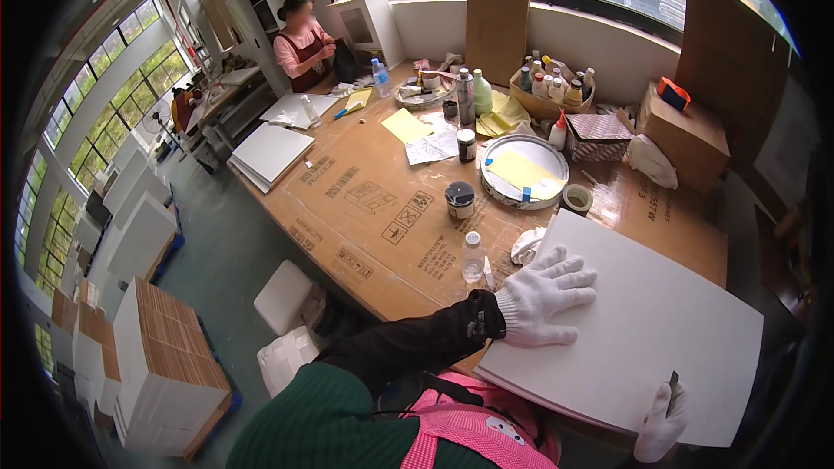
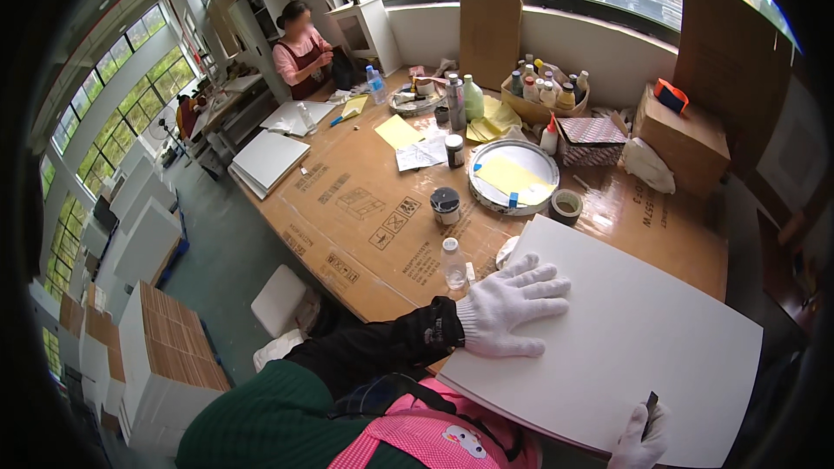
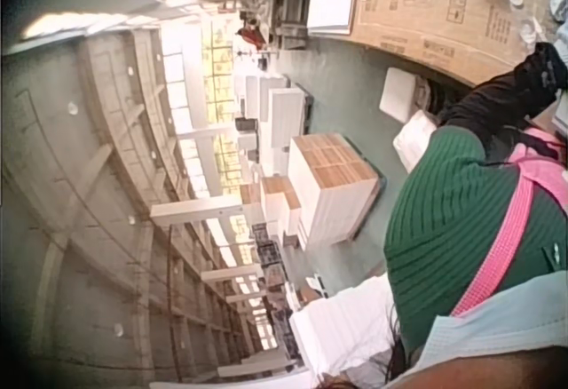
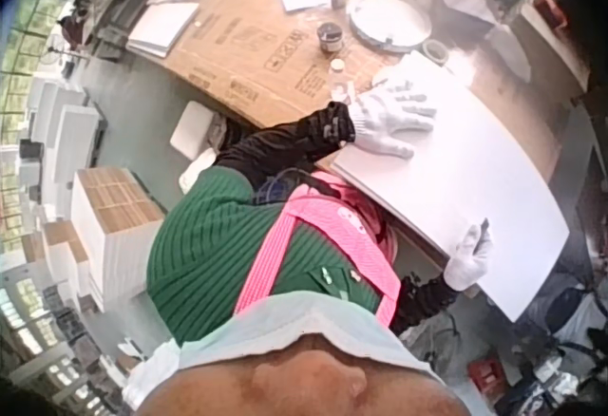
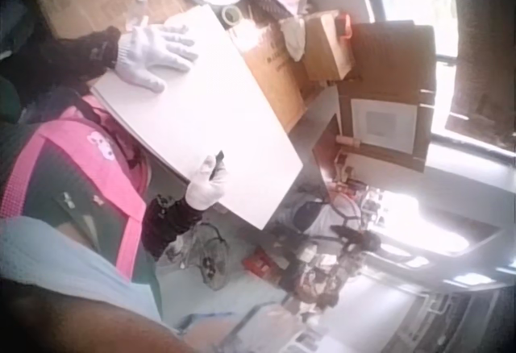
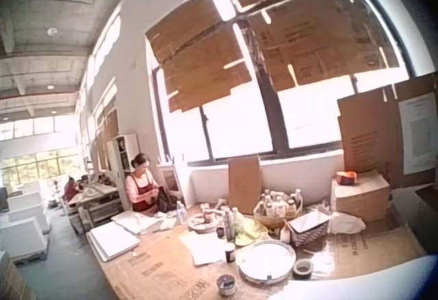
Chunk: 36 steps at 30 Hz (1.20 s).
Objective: Scrape and clean the edges and surfaces of white furniture boards in a workshop.
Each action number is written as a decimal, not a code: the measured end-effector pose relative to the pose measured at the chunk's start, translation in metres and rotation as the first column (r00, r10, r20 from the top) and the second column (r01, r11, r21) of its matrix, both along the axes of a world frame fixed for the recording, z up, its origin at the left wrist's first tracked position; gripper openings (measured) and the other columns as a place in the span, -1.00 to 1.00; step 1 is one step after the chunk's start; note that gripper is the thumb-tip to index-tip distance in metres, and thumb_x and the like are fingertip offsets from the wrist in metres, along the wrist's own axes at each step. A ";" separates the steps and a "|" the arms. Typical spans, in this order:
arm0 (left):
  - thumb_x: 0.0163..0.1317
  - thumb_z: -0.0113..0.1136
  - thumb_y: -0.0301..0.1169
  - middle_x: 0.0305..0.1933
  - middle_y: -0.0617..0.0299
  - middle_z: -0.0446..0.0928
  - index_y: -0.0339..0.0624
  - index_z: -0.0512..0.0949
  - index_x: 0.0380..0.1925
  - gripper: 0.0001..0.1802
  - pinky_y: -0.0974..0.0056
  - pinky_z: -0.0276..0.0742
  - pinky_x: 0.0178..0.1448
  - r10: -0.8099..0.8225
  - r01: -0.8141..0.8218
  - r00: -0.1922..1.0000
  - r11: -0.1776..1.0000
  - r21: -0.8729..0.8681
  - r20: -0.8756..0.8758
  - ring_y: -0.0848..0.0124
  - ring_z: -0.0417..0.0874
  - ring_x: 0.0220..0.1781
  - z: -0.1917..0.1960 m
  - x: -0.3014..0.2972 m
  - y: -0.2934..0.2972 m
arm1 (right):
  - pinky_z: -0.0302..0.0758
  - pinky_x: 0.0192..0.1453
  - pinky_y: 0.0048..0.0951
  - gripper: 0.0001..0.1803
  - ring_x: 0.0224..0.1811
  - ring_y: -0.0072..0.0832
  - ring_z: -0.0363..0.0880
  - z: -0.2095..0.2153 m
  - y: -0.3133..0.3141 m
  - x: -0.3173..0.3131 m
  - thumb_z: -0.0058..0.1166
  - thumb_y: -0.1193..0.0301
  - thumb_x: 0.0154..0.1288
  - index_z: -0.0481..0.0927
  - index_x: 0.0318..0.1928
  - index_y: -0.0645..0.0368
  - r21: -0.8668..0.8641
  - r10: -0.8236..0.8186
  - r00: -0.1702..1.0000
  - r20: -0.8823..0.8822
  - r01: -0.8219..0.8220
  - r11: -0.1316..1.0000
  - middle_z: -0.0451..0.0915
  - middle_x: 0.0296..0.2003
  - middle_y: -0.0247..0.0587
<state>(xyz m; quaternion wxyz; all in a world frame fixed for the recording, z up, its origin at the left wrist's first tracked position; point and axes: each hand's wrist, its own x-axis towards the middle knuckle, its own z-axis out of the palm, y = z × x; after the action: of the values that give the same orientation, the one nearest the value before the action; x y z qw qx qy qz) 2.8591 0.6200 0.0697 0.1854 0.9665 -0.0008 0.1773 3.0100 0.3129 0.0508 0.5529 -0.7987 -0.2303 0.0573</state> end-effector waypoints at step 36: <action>0.19 0.14 0.00 0.40 0.01 0.24 -0.12 0.44 0.18 -0.38 -0.03 -0.11 0.57 0.001 -0.001 1.000 1.000 0.009 -0.025 0.04 0.14 0.49 0.002 -0.003 0.000 | -0.15 -0.76 -0.67 -0.64 -0.82 -0.86 -0.01 -0.005 -0.006 0.002 -0.13 0.15 0.51 0.45 -0.35 0.15 0.082 0.038 0.997 -0.070 -0.032 0.996 0.09 -0.77 -0.64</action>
<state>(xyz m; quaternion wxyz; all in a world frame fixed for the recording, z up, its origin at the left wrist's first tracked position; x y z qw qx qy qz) 2.8563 0.6196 0.0715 0.1810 0.9695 0.0013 0.1650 3.0120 0.3066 0.0453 0.5916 -0.7690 -0.2263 0.0863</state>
